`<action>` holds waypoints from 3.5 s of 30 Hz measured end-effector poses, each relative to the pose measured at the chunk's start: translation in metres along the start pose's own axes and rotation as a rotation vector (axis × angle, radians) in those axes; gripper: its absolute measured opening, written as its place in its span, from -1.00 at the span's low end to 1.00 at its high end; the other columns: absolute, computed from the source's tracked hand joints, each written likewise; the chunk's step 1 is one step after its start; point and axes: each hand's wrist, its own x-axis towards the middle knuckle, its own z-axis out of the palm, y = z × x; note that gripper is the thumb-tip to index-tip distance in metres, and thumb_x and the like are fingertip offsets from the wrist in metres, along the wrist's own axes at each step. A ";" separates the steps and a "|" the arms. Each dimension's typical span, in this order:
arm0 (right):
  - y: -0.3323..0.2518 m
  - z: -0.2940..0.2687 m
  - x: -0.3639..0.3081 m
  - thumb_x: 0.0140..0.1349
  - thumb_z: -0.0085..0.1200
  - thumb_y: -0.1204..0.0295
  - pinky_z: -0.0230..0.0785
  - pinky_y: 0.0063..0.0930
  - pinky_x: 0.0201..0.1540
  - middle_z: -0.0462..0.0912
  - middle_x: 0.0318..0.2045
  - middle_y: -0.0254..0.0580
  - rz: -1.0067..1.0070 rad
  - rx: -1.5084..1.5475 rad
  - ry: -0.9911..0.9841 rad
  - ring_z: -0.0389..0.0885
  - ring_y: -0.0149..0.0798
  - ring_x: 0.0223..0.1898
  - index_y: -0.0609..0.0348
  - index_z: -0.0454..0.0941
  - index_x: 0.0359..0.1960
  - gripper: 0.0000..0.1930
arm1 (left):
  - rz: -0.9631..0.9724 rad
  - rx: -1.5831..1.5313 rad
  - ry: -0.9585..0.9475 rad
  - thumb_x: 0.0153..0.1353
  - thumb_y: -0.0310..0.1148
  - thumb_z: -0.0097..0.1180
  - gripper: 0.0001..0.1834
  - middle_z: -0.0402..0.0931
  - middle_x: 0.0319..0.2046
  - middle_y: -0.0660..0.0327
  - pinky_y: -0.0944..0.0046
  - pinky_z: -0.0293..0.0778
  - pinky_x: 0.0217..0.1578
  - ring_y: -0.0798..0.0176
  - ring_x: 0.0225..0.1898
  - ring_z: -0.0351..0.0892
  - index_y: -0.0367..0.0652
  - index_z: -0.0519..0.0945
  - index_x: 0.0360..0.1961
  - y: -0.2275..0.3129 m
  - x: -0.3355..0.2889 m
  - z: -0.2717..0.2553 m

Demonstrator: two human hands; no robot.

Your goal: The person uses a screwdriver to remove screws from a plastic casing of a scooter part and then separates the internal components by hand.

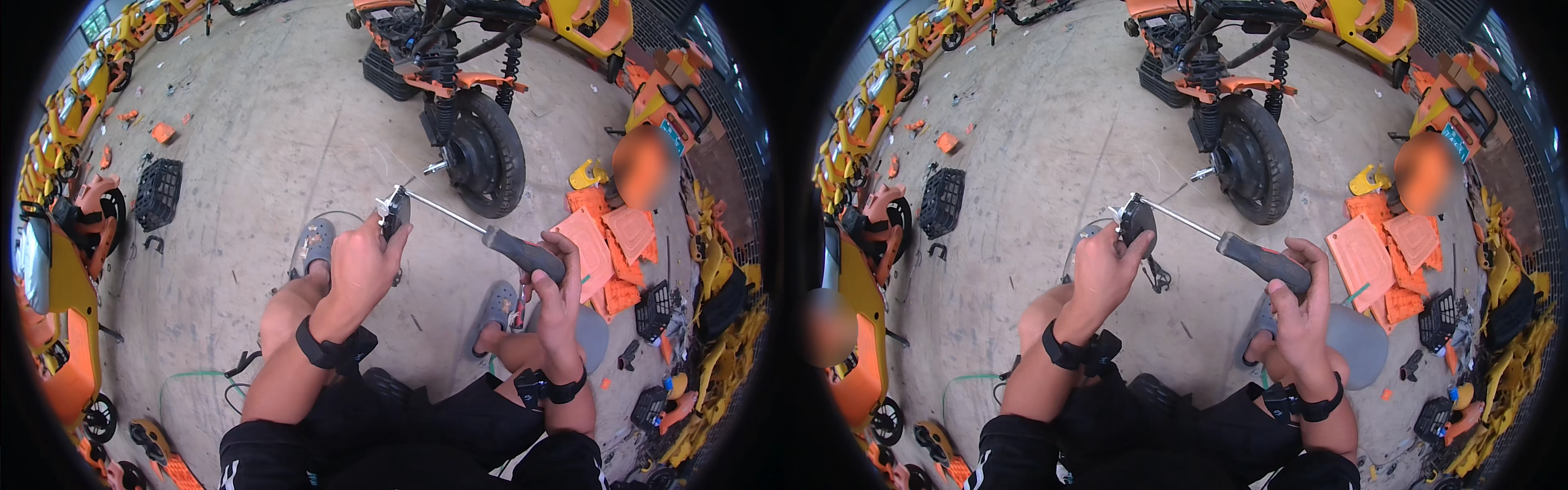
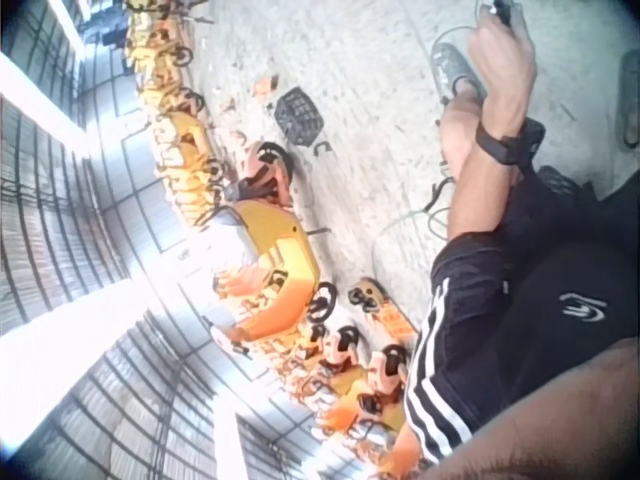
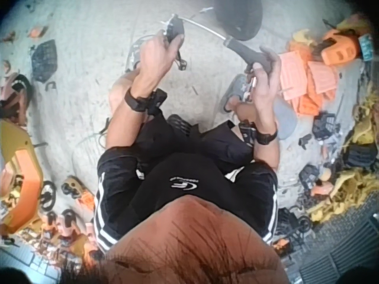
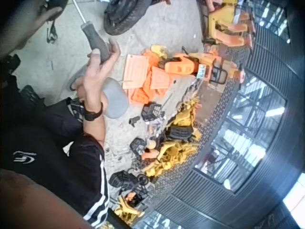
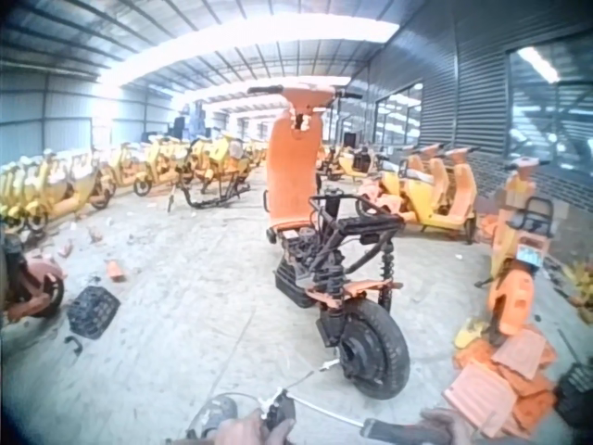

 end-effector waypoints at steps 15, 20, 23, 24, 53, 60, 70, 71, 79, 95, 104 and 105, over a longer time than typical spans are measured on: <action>-0.006 -0.003 -0.002 0.33 -0.09 0.35 0.26 -0.65 -0.50 0.51 -0.43 -0.23 0.170 -0.003 -0.032 0.38 -0.49 -0.54 0.26 0.25 0.15 -0.60 | -0.007 0.008 -0.017 0.11 -0.22 0.31 -0.62 0.32 -0.81 0.09 0.16 0.20 -0.68 0.14 -0.79 0.26 -0.36 0.50 -0.55 0.002 -0.001 -0.002; 0.001 -0.004 -0.001 0.32 -0.03 0.37 0.23 -0.69 -0.47 0.47 -0.39 -0.27 0.129 0.035 -0.016 0.35 -0.55 -0.51 0.22 0.28 0.13 -0.62 | -0.013 0.015 -0.027 0.11 -0.22 0.31 -0.62 0.31 -0.82 0.11 0.16 0.20 -0.68 0.16 -0.79 0.26 -0.34 0.50 -0.55 0.003 -0.002 -0.002; 0.002 -0.004 -0.002 0.35 -0.06 0.36 0.24 -0.68 -0.48 0.47 -0.40 -0.27 -0.019 -0.020 -0.007 0.36 -0.55 -0.51 0.22 0.28 0.12 -0.64 | -0.008 0.019 -0.033 0.11 -0.22 0.31 -0.62 0.30 -0.82 0.12 0.16 0.19 -0.67 0.16 -0.79 0.25 -0.33 0.49 -0.56 0.005 -0.002 -0.001; 0.001 -0.003 -0.002 0.34 -0.06 0.37 0.24 -0.67 -0.48 0.47 -0.39 -0.27 -0.017 -0.026 -0.001 0.37 -0.54 -0.50 0.22 0.28 0.11 -0.64 | -0.003 0.023 -0.033 0.11 -0.22 0.31 -0.62 0.29 -0.82 0.12 0.16 0.19 -0.67 0.16 -0.79 0.24 -0.33 0.49 -0.56 0.004 -0.002 -0.001; 0.001 -0.005 -0.004 0.35 -0.04 0.35 0.28 -0.66 -0.52 0.49 -0.33 -0.18 0.134 0.017 -0.010 0.40 -0.52 -0.54 0.22 0.26 0.07 -0.66 | -0.007 0.025 -0.036 0.10 -0.21 0.32 -0.60 0.31 -0.82 0.10 0.16 0.21 -0.67 0.13 -0.78 0.27 -0.34 0.49 -0.57 0.003 -0.002 -0.001; -0.008 -0.004 -0.004 0.32 -0.02 0.36 0.29 -0.65 -0.49 0.50 -0.35 -0.17 0.214 0.022 0.013 0.41 -0.49 -0.52 0.23 0.26 0.06 -0.66 | 0.012 0.031 -0.033 0.10 -0.20 0.32 -0.61 0.33 -0.81 0.10 0.15 0.22 -0.67 0.13 -0.78 0.29 -0.34 0.49 -0.57 0.001 -0.002 -0.001; 0.000 -0.004 -0.004 0.33 -0.02 0.41 0.24 -0.68 -0.47 0.50 -0.26 -0.17 0.044 -0.007 0.016 0.35 -0.56 -0.49 0.22 0.27 0.08 -0.66 | -0.002 0.023 -0.037 0.10 -0.20 0.32 -0.61 0.34 -0.81 0.10 0.15 0.22 -0.67 0.14 -0.78 0.30 -0.34 0.50 -0.56 0.001 -0.002 -0.001; -0.002 -0.006 -0.003 0.32 -0.01 0.40 0.27 -0.68 -0.48 0.50 -0.25 -0.16 0.123 0.003 -0.004 0.38 -0.53 -0.47 0.24 0.26 0.09 -0.64 | -0.002 0.020 -0.039 0.11 -0.20 0.32 -0.61 0.34 -0.81 0.11 0.15 0.22 -0.67 0.14 -0.78 0.29 -0.34 0.50 -0.56 0.001 -0.002 -0.001; 0.009 -0.007 -0.004 0.38 -0.07 0.37 0.25 -0.68 -0.52 0.52 -0.30 -0.17 -0.146 -0.180 -0.026 0.38 -0.53 -0.53 0.23 0.25 0.10 -0.66 | -0.013 0.010 -0.056 0.11 -0.20 0.31 -0.61 0.32 -0.82 0.12 0.17 0.20 -0.68 0.19 -0.79 0.27 -0.35 0.51 -0.54 0.003 -0.001 -0.002; -0.009 -0.006 -0.004 0.34 -0.06 0.39 0.26 -0.68 -0.42 0.44 -0.27 -0.25 0.232 0.069 -0.002 0.38 -0.55 -0.44 0.19 0.29 0.12 -0.66 | 0.024 0.031 -0.070 0.14 -0.21 0.27 -0.62 0.38 -0.80 0.03 0.10 0.33 -0.66 -0.03 -0.76 0.43 -0.38 0.52 -0.51 0.005 -0.003 -0.005; -0.005 -0.006 -0.005 0.35 -0.09 0.39 0.28 -0.68 -0.47 0.48 -0.32 -0.20 0.134 -0.040 0.030 0.41 -0.52 -0.48 0.24 0.23 0.20 -0.58 | 0.013 0.028 -0.080 0.14 -0.21 0.27 -0.63 0.38 -0.80 0.03 0.07 0.34 -0.65 -0.04 -0.74 0.43 -0.36 0.52 -0.50 0.005 -0.004 -0.004; -0.007 -0.006 -0.005 0.33 -0.07 0.39 0.28 -0.67 -0.46 0.47 -0.31 -0.20 0.207 -0.007 0.021 0.40 -0.52 -0.47 0.24 0.22 0.22 -0.55 | 0.011 0.023 -0.077 0.14 -0.21 0.27 -0.63 0.38 -0.80 0.04 0.07 0.34 -0.65 -0.04 -0.74 0.43 -0.36 0.52 -0.50 0.005 -0.004 -0.004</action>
